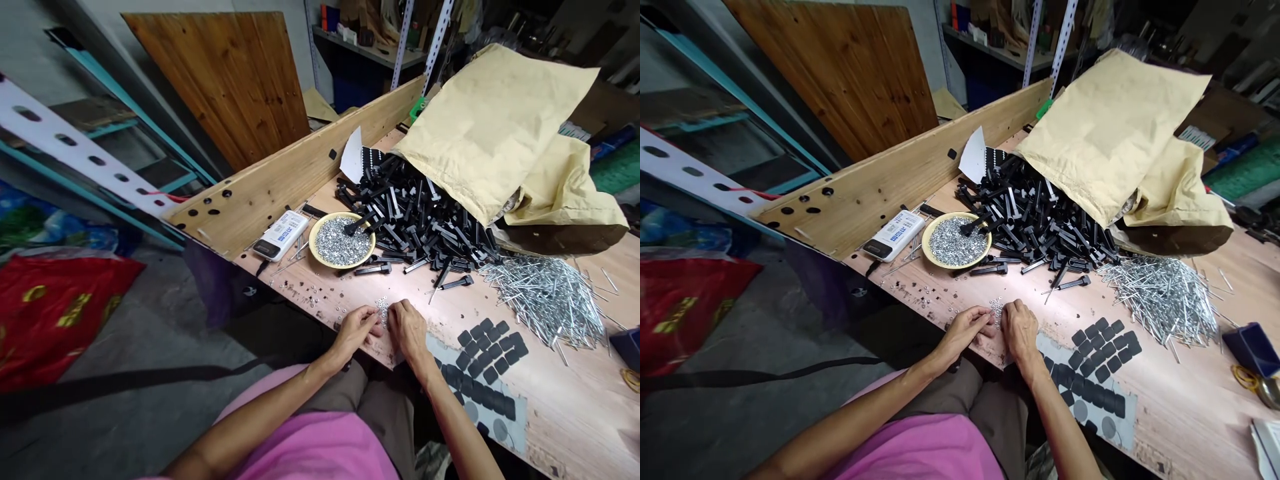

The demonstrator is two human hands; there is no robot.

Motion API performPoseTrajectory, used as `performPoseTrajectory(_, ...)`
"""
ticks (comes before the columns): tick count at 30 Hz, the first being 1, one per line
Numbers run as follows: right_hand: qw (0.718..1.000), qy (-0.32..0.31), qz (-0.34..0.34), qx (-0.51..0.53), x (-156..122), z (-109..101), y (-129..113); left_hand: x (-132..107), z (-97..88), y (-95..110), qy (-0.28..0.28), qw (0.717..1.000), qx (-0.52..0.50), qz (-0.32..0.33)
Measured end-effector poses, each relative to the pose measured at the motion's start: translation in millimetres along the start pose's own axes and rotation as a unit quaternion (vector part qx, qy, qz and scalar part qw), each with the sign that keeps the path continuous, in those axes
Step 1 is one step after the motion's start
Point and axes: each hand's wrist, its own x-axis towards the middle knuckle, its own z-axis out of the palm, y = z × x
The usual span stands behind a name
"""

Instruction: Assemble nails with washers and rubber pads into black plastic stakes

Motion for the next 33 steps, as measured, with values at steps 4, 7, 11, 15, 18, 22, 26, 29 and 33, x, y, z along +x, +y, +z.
performPoseTrajectory(4,0.973,0.071,0.081,0.205,-3,-8,5,-3,6.4,6,-0.043,0.999,0.001,0.009)
performPoseTrajectory(7,0.915,0.11,0.162,0.353,-9,-16,4,-10,8.7,10,-0.093,0.996,0.003,-0.003)
performPoseTrajectory(11,0.857,0.142,0.206,0.451,-19,-25,-5,-16,13.8,15,-0.125,0.992,0.005,-0.004)
performPoseTrajectory(15,0.833,0.164,0.213,0.483,-28,-30,-11,-18,19.8,17,-0.146,0.989,0.009,0.002)
performPoseTrajectory(18,0.836,0.182,0.202,0.476,-34,-31,-12,-20,23.6,16,-0.158,0.987,0.012,0.01)
performPoseTrajectory(22,0.877,0.22,0.144,0.403,-42,-33,-12,-23,26.9,16,-0.168,0.986,0.0,0.004)
performPoseTrajectory(26,0.935,0.281,-0.004,0.215,-50,-34,-10,-26,28.2,15,-0.194,0.98,-0.033,-0.028)
performPoseTrajectory(29,0.933,0.314,-0.112,0.134,-54,-36,-10,-28,28.3,14,-0.207,0.976,-0.047,-0.044)
performPoseTrajectory(33,0.946,0.274,-0.065,0.162,-56,-46,-8,-29,26.0,17,-0.223,0.973,-0.042,-0.046)
